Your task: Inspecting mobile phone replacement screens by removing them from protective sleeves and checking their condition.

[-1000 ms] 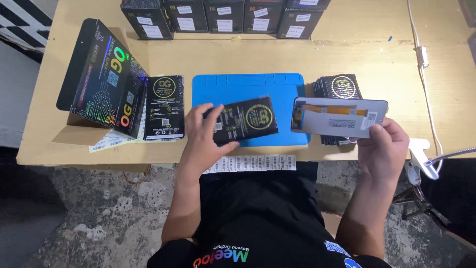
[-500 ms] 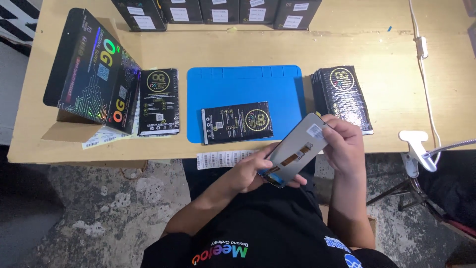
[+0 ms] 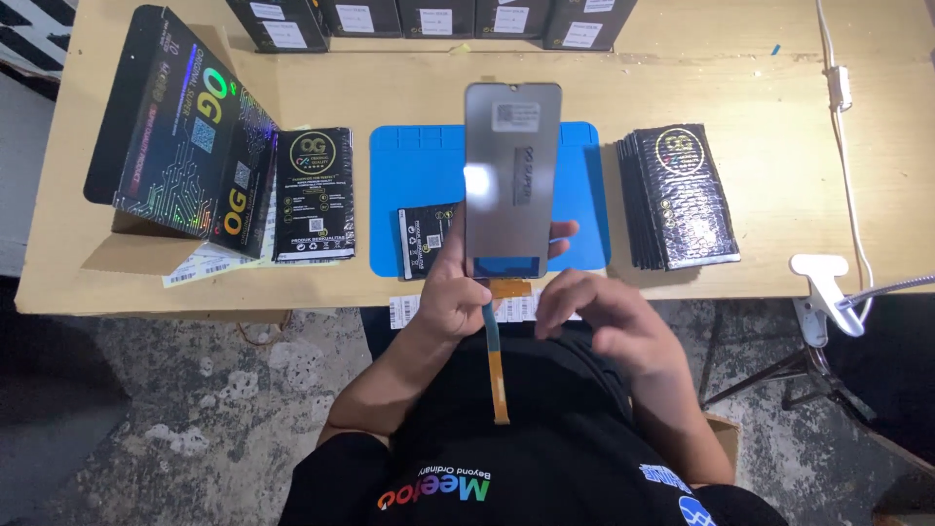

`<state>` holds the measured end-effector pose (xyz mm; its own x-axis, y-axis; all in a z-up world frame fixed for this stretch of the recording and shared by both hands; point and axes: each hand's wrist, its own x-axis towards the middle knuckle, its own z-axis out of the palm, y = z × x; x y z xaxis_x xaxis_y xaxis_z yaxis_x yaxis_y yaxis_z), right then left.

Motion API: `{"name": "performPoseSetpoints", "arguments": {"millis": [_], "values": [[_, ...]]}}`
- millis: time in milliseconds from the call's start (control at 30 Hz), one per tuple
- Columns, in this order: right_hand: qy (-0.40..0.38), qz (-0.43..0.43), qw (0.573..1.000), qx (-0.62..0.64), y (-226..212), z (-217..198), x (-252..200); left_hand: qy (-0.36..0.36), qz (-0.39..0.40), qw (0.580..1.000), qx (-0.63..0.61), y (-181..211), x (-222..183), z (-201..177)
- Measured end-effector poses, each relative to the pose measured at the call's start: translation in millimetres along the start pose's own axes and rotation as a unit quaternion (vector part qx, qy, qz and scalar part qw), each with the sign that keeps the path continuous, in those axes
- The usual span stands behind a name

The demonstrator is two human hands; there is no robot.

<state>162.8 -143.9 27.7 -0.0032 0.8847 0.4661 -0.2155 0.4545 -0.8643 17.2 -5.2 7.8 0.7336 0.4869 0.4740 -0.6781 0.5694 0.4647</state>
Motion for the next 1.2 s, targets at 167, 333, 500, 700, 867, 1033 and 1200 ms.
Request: {"name": "performPoseSetpoints", "arguments": {"millis": [167,333,500,700,867,1033,1200], "values": [[-0.035,-0.022,0.998,-0.044,-1,20,1,-0.014,-0.006,0.998,0.054,6,-4,5],[-0.035,0.011,0.997,-0.074,7,23,-1,0.008,-0.029,0.992,0.118,12,-19,10],[-0.018,0.004,0.994,-0.103,2,24,1,-0.003,0.001,0.997,0.077,13,-7,20],[-0.009,-0.003,0.993,-0.12,3,21,1,0.015,-0.012,0.997,0.069,12,-7,23],[-0.007,-0.003,0.992,-0.123,3,20,0,0.023,-0.022,0.997,0.068,14,-5,27],[-0.002,0.0,0.992,-0.126,5,18,-3,0.016,-0.024,0.998,0.064,6,-7,21],[-0.018,0.002,0.993,-0.113,9,16,-4,-0.004,-0.048,0.998,0.051,3,-13,23]]}}
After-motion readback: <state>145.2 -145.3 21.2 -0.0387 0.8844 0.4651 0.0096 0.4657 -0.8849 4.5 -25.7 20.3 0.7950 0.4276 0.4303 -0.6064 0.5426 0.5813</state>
